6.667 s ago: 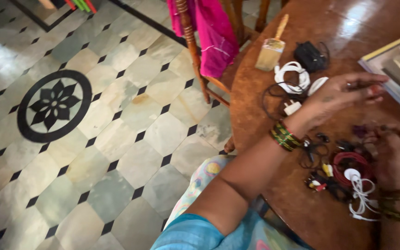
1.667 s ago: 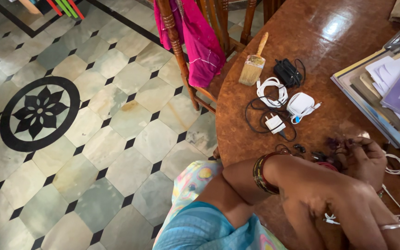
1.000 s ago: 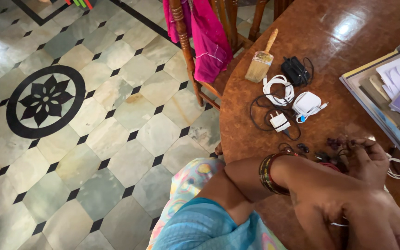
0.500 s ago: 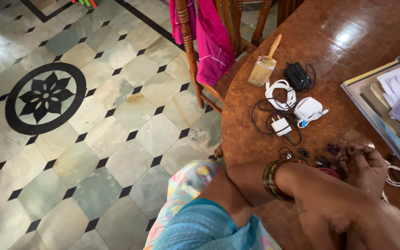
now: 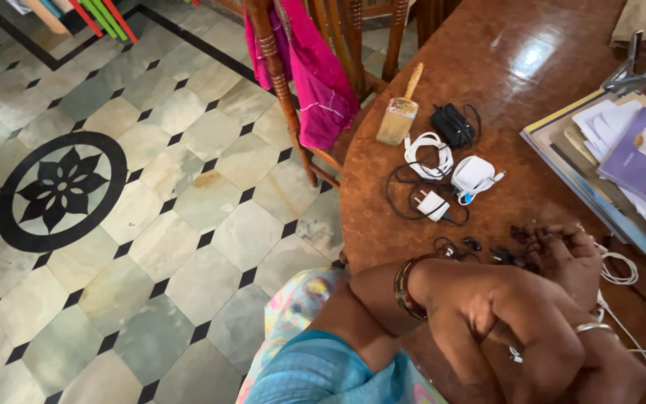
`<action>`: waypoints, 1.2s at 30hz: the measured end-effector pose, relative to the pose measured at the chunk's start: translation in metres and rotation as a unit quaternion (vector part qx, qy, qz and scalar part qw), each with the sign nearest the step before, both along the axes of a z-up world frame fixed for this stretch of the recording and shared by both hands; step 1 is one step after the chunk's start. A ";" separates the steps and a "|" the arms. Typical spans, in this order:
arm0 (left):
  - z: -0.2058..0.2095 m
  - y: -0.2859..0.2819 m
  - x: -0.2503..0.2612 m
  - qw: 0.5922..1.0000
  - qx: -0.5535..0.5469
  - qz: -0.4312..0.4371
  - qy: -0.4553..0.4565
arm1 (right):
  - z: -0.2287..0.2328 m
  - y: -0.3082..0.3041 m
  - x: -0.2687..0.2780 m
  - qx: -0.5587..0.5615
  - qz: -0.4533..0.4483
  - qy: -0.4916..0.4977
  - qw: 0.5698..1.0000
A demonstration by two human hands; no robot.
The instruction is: The person sits at a wooden table and organizes a pile of tangled electronic accessories. They pick up various items, including white and black power adapters and different colored cables, and proceed to untangle and coil them neatly on the table surface.
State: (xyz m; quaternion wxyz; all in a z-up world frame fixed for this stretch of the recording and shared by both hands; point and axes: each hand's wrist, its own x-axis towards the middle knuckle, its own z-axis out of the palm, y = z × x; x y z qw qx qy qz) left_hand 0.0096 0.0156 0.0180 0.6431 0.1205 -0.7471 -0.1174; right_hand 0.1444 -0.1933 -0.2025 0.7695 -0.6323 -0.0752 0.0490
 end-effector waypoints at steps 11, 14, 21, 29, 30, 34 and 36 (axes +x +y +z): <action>0.001 0.007 -0.005 0.991 0.090 0.088 -0.042 | 0.012 0.009 -0.014 0.014 -0.001 -0.016 1.000; -0.007 0.003 -0.005 0.989 0.092 0.105 -0.041 | 0.015 0.011 -0.012 0.025 -0.005 -0.002 1.000; -0.028 0.002 -0.003 0.970 0.099 0.197 -0.100 | 0.011 0.009 -0.011 -0.012 -0.014 -0.003 1.000; -0.032 -0.008 -0.003 0.972 0.091 0.159 -0.143 | 0.010 0.010 -0.011 0.027 -0.012 0.002 1.000; -0.031 -0.009 -0.004 0.974 0.086 0.153 -0.143 | 0.010 0.009 -0.012 0.037 -0.011 0.010 0.999; -0.018 -0.008 -0.007 0.978 0.092 0.129 -0.136 | 0.009 0.009 -0.009 0.029 -0.015 0.007 0.999; -0.003 0.000 -0.008 0.984 0.081 0.112 -0.114 | 0.008 0.007 -0.007 0.037 -0.015 0.013 0.999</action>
